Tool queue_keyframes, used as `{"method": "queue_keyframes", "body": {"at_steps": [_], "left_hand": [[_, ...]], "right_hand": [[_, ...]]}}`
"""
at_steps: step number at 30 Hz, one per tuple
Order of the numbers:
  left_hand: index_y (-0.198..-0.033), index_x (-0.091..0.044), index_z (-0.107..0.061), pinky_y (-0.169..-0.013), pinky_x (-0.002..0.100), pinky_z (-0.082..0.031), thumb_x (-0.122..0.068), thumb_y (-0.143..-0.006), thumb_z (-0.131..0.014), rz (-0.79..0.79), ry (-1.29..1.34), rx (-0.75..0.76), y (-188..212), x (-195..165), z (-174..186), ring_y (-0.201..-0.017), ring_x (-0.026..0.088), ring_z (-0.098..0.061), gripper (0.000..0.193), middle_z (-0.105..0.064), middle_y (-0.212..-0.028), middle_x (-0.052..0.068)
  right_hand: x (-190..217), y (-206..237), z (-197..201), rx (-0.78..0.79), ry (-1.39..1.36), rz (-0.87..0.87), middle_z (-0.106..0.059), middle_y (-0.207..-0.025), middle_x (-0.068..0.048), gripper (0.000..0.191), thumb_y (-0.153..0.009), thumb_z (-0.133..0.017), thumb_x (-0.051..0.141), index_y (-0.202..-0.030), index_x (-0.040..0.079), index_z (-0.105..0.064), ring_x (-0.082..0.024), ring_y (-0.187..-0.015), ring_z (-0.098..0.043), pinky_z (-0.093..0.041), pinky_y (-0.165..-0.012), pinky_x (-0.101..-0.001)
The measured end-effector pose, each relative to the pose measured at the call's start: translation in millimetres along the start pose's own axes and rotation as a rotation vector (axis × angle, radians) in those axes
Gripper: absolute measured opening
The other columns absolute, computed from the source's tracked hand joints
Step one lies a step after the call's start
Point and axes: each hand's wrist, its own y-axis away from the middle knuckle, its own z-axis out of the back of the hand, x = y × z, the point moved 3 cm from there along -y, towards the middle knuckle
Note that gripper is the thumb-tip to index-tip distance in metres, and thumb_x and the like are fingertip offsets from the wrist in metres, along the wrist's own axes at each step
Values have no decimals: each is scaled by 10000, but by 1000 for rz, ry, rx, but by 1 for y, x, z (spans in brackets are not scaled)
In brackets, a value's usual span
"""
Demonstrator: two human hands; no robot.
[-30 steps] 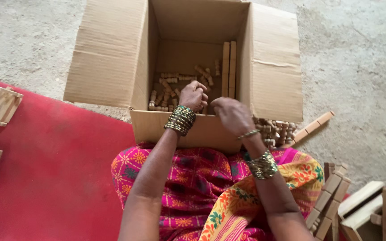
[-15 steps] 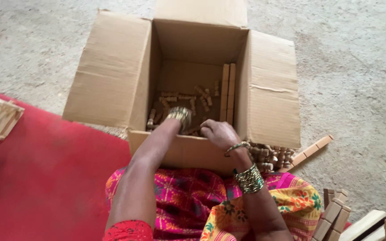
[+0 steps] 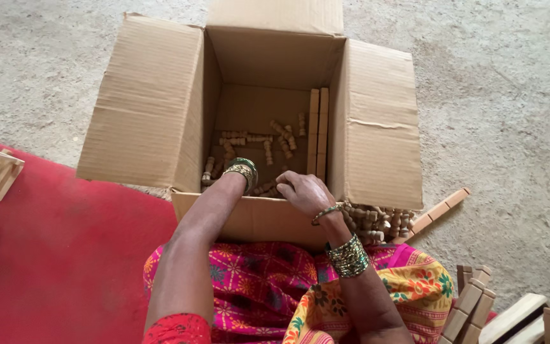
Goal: The person sits on the floor and repeatedly picks small wooden pieces from a cardboard box, then fits them together by hand to form short assembled units. The person places the assembled units back into the box and continues the process with additional pieces.
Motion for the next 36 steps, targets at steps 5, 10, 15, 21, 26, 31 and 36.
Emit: {"method": "queue_keyframes", "body": {"at_steps": [5,10,15,21,26,31,36], "left_hand": [[-1322,-129,-644,-988,446,-518,-115,-790,-736,-107,32,-79,-7,-5,9,-1187,361,-612,540,-640,-1299,180],[-1348,-111,-621,-988,442,-513,-66,-773,-733,-395,214,-446,-2,-25,41,-1186,374,-605,588,-632,-1301,203],[-1401,-104,-496,-837,378,-602,57,-762,-643,-239,1124,-340,37,-18,46,-1008,242,-695,675,-698,-1161,153],[-1218,-15,-671,-653,290,-629,-76,-933,-617,-458,1660,-331,90,-47,33,-807,108,-658,296,-683,-966,62],[-1085,-26,-621,-542,288,-542,-65,-913,-650,-321,1441,-746,90,-40,31,-644,122,-646,179,-677,-786,55],[-1013,-23,-580,-628,267,-593,-47,-871,-695,-357,1639,-945,69,-26,31,-699,129,-694,184,-691,-803,68],[-956,-15,-556,-680,288,-609,-31,-835,-726,-257,1864,-947,62,-20,27,-724,156,-717,209,-699,-825,104]], "right_hand": [[0,-1,0,-5,7,-10,-771,-1010,-126,314,-949,-590,334,-1121,104,-717,-317,-974,-723,-550,-881,-436],[-3,-5,0,-14,16,10,-774,-1019,-117,311,-945,-601,326,-1123,100,-719,-307,-974,-728,-546,-890,-435],[-6,-8,5,-39,8,3,-771,-1009,-143,389,-934,-637,343,-1238,100,-642,-321,-993,-727,-547,-895,-447],[-9,-9,6,-95,-4,-77,-767,-1094,-141,541,-905,-672,341,-1355,80,-522,-333,-1054,-719,-543,-918,-452],[-17,-18,1,-89,-2,8,-757,-1117,-152,559,-891,-682,316,-1371,86,-511,-331,-1066,-707,-530,-931,-458],[-16,-50,-17,-4,76,-71,-736,-1072,-183,494,-949,-595,234,-1415,101,-498,-358,-1015,-704,-526,-906,-491],[-6,-56,-18,-95,30,-14,-753,-1047,-172,346,-950,-647,195,-1274,72,-639,-324,-967,-712,-556,-837,-471]]}}
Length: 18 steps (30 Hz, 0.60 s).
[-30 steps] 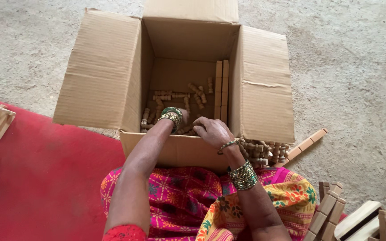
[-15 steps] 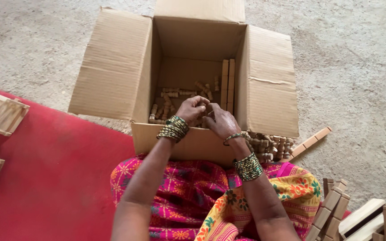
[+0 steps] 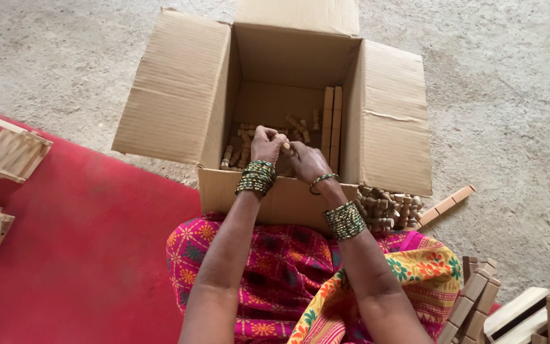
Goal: The person sits on the floor and repeatedly picks small wooden pieces from a cardboard box, then fits them together by hand to form short assembled units. The person places the assembled units back into the box and continues the process with additional pieces.
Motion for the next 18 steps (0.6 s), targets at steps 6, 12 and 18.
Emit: {"method": "queue_keyframes", "body": {"at_steps": [6,12,18], "left_hand": [[-891,-19,-612,-743,281,-580,-83,-858,-766,-108,-100,-14,8,-5,2,-782,124,-665,170,-706,-863,71],[-913,-14,-642,-736,275,-585,-99,-891,-727,-106,-153,-73,5,-4,1,-777,122,-669,122,-729,-872,84],[-1080,-3,-627,-670,289,-610,-69,-926,-656,-17,16,51,1,1,-2,-790,139,-706,170,-725,-913,78]], "right_hand": [[-27,9,7,-132,-692,-233,-769,-1027,-140,299,-986,-678,92,-1277,21,-682,-202,-816,-703,-596,-671,-338],[-43,1,2,-6,-1221,-163,-725,-1193,-136,356,-993,-636,71,-1332,-34,-607,-226,-994,-730,-631,-861,-378],[-38,8,8,62,-1322,-167,-727,-1213,-153,362,-984,-631,63,-1334,-23,-605,-241,-1044,-735,-625,-908,-382]]}}
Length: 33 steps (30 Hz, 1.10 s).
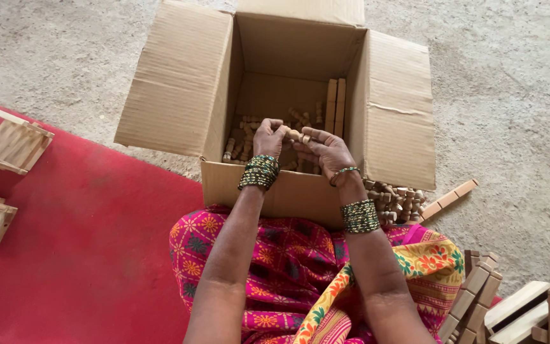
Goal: The person sits on the floor and repeatedly picks small wooden pieces from a cardboard box, then fits them together by hand to form short assembled units. The person places the assembled units back into the box and continues the process with additional pieces.
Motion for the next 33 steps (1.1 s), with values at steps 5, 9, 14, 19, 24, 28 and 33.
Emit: {"method": "queue_keyframes", "body": {"at_steps": [5,9,14,19,24,28,33], "left_hand": [[-1226,45,-647,-735,309,-661,-91,-1013,-568,75,86,217,0,1,-5,-832,150,-730,265,-734,-996,118],[-1278,26,-634,-763,305,-656,-102,-1016,-564,117,114,297,4,-3,-8,-868,146,-730,300,-739,-1064,117],[-1239,-43,-657,-651,273,-612,-156,-1011,-593,167,6,419,9,-5,-10,-744,94,-652,263,-691,-931,37],[-1076,-18,-696,-589,247,-490,-321,-1044,-644,141,-243,427,6,-1,-13,-674,74,-509,310,-600,-822,14],[-935,-45,-736,-738,217,-487,-433,-1028,-635,26,-484,303,2,0,-8,-784,53,-613,412,-710,-852,-17],[-927,-2,-654,-679,293,-518,-347,-1042,-654,-33,-449,315,2,-2,-9,-751,134,-584,363,-664,-828,80],[-1048,-59,-644,-622,280,-582,-188,-977,-629,182,-51,525,12,-5,-16,-703,101,-669,148,-728,-865,35]], "right_hand": [[7,6,-2,-15,-25,11,-739,-1158,-154,296,-983,-643,73,-1266,-13,-632,-250,-1003,-751,-631,-905,-391],[4,4,3,-41,-72,32,-749,-1124,-138,272,-986,-655,97,-1243,5,-653,-224,-948,-749,-637,-878,-398],[1,-3,14,-102,-173,76,-745,-1047,-104,233,-1030,-605,204,-1191,44,-660,-199,-849,-733,-640,-787,-379],[1,-4,13,-272,35,168,-718,-934,-53,274,-1067,-566,307,-1067,42,-634,-160,-808,-718,-647,-727,-350],[1,-4,-3,-42,206,261,-711,-948,-20,234,-973,-637,257,-1118,75,-621,-94,-845,-711,-653,-759,-285],[1,-6,-5,-110,538,215,-665,-876,-4,248,-972,-742,235,-1083,22,-683,-57,-741,-596,-543,-637,-223],[-3,-5,5,-315,427,-51,-677,-792,18,312,-988,-657,354,-973,42,-666,-61,-578,-565,-460,-470,-216]]}}
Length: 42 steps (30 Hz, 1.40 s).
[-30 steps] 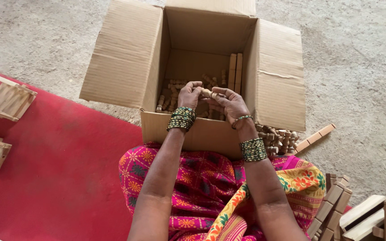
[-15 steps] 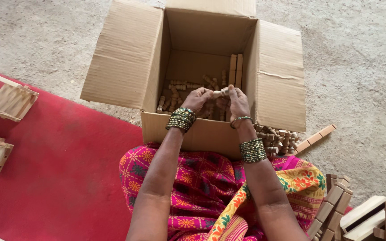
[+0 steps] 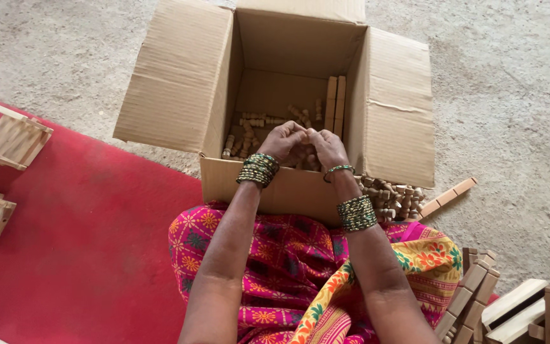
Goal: The person sits on the floor and repeatedly picks small wooden pieces from a cardboard box, then fits them together by hand to form short assembled units. The person places the assembled units back into the box and continues the process with additional pieces.
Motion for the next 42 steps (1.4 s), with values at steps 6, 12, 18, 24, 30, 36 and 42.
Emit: {"method": "queue_keyframes", "body": {"at_steps": [6,12,18,24,30,36,42], "left_hand": [[-1102,-39,-650,-583,246,-576,-199,-981,-692,-67,-110,25,5,-8,-3,-672,64,-631,205,-682,-843,29],[-970,-14,-640,-381,269,-494,-412,-991,-657,119,-55,-169,1,-2,9,-487,146,-594,399,-658,-745,90],[-960,-30,-626,-374,257,-491,-463,-991,-601,137,14,-315,2,-4,13,-548,102,-588,435,-724,-805,18],[-1221,-57,-626,-740,217,-542,-256,-1060,-712,-374,85,33,0,-11,2,-857,60,-635,270,-687,-992,12],[-1062,-23,-640,-426,269,-535,-389,-993,-669,60,88,-230,6,-6,9,-545,92,-574,374,-683,-783,50],[-1021,-22,-743,-378,239,-477,-563,-947,-618,223,-15,-379,20,-20,9,-441,100,-520,561,-576,-674,49],[-942,-43,-667,-371,227,-460,-527,-953,-658,85,-53,-339,14,-18,7,-493,53,-531,485,-606,-701,1]], "right_hand": [[1,-2,1,47,-153,166,-667,-781,-16,297,-1024,-655,348,-965,58,-639,-66,-572,-573,-465,-471,-219],[6,6,-4,126,-46,261,-730,-899,-3,137,-983,-701,142,-1058,30,-675,-50,-767,-687,-584,-637,-221],[16,12,-8,166,-106,248,-740,-929,-8,226,-941,-701,142,-1148,57,-666,-83,-778,-703,-617,-676,-237],[3,2,1,9,-154,-11,-688,-779,-10,369,-1025,-619,401,-967,45,-698,-104,-573,-568,-470,-477,-248],[2,2,-3,103,-234,234,-716,-882,0,201,-1008,-685,209,-1128,61,-749,-44,-689,-589,-487,-572,-192],[9,8,-4,171,-189,227,-741,-1024,-29,334,-939,-696,33,-1272,53,-671,-75,-872,-691,-620,-768,-235],[7,5,-3,131,-164,169,-748,-992,-40,356,-904,-717,23,-1254,41,-654,-89,-798,-712,-622,-722,-247]]}}
